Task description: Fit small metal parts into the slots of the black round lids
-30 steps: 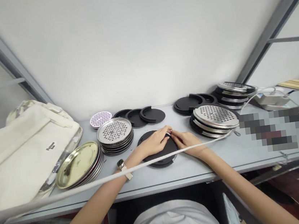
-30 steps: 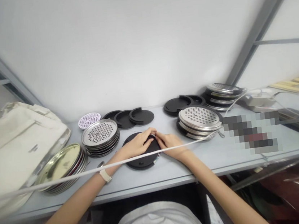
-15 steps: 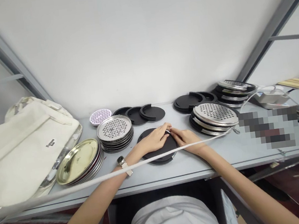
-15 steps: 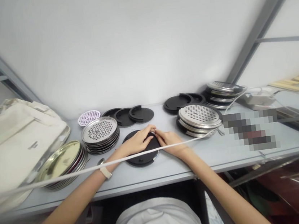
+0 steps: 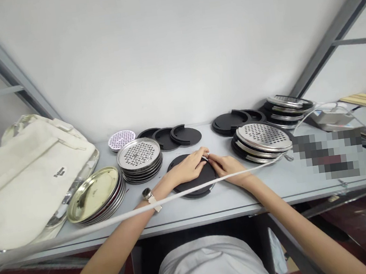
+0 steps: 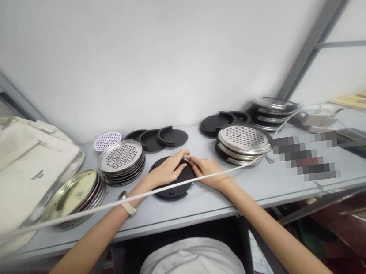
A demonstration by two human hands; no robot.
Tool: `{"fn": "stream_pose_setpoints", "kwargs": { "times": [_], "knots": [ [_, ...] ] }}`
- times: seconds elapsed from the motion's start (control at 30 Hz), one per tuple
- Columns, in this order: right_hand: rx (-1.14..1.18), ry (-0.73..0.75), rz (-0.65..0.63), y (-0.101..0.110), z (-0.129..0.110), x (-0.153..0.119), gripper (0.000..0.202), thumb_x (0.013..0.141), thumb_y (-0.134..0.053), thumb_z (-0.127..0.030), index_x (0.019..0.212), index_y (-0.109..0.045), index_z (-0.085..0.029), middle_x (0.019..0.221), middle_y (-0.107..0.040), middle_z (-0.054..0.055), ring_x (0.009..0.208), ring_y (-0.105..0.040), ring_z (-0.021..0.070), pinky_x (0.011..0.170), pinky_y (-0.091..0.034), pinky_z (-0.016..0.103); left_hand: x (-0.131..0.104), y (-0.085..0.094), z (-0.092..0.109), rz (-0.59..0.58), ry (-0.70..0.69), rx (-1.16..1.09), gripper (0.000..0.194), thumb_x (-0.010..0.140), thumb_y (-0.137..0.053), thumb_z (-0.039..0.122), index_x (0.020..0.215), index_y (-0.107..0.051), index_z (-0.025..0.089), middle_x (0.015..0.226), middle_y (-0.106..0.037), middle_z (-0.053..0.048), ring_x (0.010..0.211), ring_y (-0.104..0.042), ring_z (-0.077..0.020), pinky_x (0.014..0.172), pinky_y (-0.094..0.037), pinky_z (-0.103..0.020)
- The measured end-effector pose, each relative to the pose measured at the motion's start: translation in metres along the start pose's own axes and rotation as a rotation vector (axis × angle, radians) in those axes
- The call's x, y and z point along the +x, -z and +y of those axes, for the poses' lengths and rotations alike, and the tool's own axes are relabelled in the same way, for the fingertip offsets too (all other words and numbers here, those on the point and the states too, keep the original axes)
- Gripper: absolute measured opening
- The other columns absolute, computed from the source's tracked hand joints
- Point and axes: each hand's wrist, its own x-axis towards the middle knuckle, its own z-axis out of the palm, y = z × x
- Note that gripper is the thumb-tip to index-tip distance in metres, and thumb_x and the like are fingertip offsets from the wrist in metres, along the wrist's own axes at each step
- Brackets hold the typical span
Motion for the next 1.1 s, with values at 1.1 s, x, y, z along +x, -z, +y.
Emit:
{"fn": "stream_pose_setpoints", "kwargs": {
  "times": [1.1],
  "knots": [
    [0.119,-0.063,0.006,0.0025,-0.0002,-0.0020,0.024,0.092,-0.033,-0.029,0.084,-0.053,-0.017,0.062,-0.058,0.002,0.051,-0.049,0.0135,0.052,-0.030,0.024,-0.0011,0.0010,0.0017,-0.004,0.030,-0.028,0.041,0.090,-0.039,0.013,0.129,-0.030,0.019,0.125,-0.051,-0.012,0.118,-0.050,-0.0220,0.101,-0.040,-0.040]
  ]
}}
